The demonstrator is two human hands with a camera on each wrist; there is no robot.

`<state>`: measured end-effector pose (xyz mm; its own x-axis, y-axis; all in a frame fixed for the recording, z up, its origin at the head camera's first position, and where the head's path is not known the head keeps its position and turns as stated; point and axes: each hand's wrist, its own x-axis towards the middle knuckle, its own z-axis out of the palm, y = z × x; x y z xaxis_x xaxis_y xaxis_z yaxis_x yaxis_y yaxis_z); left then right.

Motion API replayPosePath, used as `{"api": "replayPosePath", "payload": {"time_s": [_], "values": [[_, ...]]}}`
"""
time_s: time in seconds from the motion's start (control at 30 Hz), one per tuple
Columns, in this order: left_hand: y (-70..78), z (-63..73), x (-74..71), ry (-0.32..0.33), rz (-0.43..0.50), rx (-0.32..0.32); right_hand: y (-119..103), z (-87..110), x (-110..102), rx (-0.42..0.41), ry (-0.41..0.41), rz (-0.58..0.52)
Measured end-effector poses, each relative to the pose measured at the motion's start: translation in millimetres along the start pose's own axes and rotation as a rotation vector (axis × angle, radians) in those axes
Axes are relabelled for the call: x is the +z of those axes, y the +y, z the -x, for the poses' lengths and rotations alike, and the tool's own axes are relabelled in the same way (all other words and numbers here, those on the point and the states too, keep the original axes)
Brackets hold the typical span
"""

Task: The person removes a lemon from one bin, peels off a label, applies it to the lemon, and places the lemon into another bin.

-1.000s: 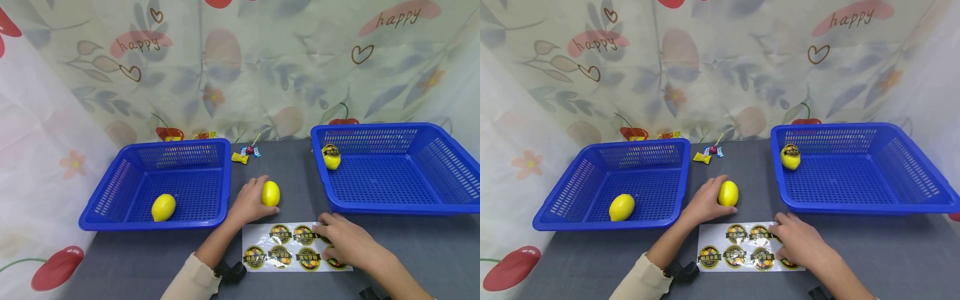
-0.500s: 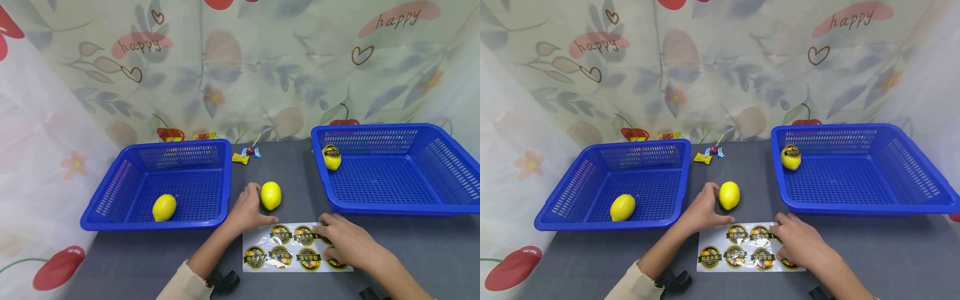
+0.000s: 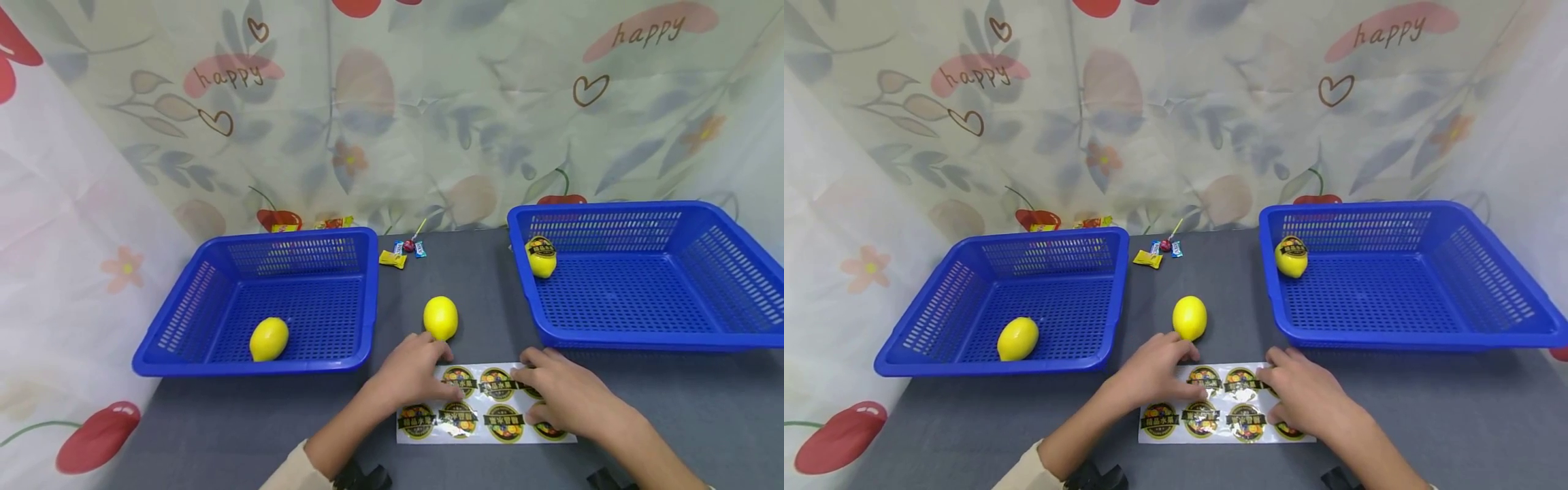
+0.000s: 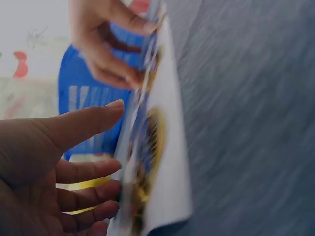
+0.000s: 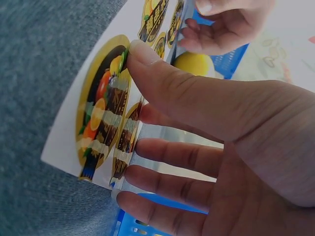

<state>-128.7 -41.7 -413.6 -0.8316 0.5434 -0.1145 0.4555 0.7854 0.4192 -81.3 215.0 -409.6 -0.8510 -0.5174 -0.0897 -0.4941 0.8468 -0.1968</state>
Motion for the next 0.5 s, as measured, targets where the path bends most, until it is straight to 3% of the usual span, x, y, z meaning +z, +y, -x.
{"api": "replayPosePath", "payload": {"time_s": [0.2,0.5], "values": [[7.6,-1.9,10.6,0.031,-0.086,0.011,0.2,0.0,0.8,-0.002,0.003,0.002],[8.1,-1.4,11.3,0.028,-0.036,0.006,1.2,-0.1,1.3,-0.007,0.006,0.001]]}}
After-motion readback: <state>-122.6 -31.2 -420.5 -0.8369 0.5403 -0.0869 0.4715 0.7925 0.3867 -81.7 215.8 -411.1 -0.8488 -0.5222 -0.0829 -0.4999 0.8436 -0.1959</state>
